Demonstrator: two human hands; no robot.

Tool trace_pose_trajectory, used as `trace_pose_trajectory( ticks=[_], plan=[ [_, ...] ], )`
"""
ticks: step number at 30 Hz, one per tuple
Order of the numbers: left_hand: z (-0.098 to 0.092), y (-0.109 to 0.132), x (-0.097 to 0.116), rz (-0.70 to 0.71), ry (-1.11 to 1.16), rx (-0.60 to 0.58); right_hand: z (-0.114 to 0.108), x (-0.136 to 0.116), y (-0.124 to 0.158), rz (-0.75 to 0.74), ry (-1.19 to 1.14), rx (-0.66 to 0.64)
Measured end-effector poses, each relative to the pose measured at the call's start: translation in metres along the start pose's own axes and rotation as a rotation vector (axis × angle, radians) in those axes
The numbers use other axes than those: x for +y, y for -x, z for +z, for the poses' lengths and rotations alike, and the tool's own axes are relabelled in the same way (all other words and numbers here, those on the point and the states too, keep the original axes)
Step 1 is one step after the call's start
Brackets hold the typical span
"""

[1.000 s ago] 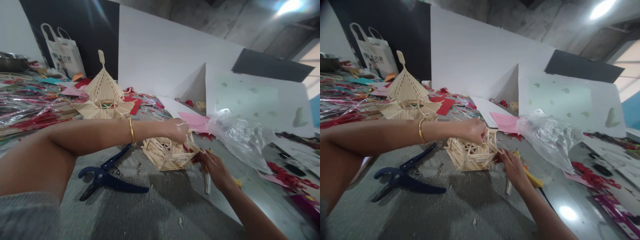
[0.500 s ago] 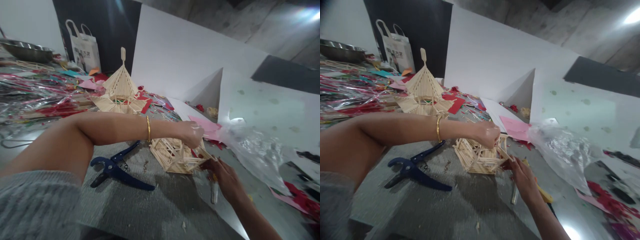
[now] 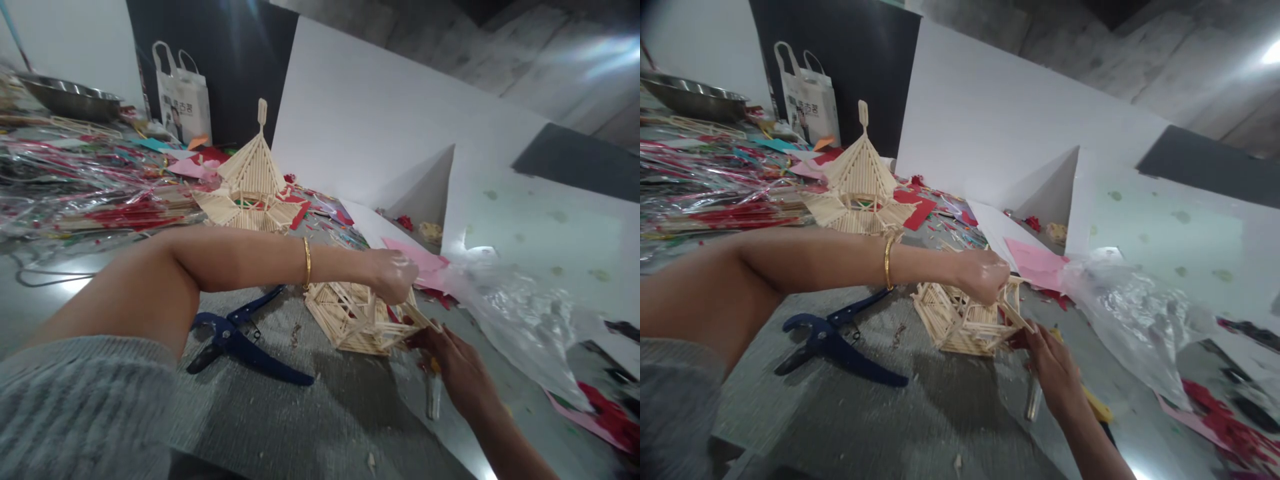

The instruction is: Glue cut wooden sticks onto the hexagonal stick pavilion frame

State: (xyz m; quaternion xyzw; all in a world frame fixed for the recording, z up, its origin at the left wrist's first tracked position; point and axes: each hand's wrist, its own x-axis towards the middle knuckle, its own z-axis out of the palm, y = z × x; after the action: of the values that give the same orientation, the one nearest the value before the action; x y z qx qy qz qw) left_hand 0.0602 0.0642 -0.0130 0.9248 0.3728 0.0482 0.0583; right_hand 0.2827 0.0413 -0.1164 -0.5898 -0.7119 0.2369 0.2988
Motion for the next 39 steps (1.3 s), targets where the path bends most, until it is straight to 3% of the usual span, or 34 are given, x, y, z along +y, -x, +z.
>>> trace_pose_trajectory(
  ticks=[3,16,26,32,36,39],
  plan=[
    [0.000,-0.001,-0.001,0.016,-0.018,-0.006,0.000,-0.003,0.000,0.079,-0.054,-0.022],
    [0.000,-0.002,-0.002,-0.006,0.032,0.018,0.001,0.002,-0.003,0.105,-0.096,-0.014],
    [0.002,-0.003,-0.006,-0.039,0.239,0.046,0.000,0.002,-0.005,0.033,-0.051,-0.048],
    [-0.005,0.001,-0.011,-0.064,0.317,0.202,-0.002,-0.013,-0.001,0.111,-0.135,-0.050],
    [-0.018,0.010,-0.009,-0.097,0.429,0.300,-0.016,-0.014,-0.009,0.016,-0.123,0.113],
    [-0.030,0.022,-0.006,-0.112,0.407,0.322,-0.038,-0.002,-0.018,-0.047,0.111,0.258]
  ],
)
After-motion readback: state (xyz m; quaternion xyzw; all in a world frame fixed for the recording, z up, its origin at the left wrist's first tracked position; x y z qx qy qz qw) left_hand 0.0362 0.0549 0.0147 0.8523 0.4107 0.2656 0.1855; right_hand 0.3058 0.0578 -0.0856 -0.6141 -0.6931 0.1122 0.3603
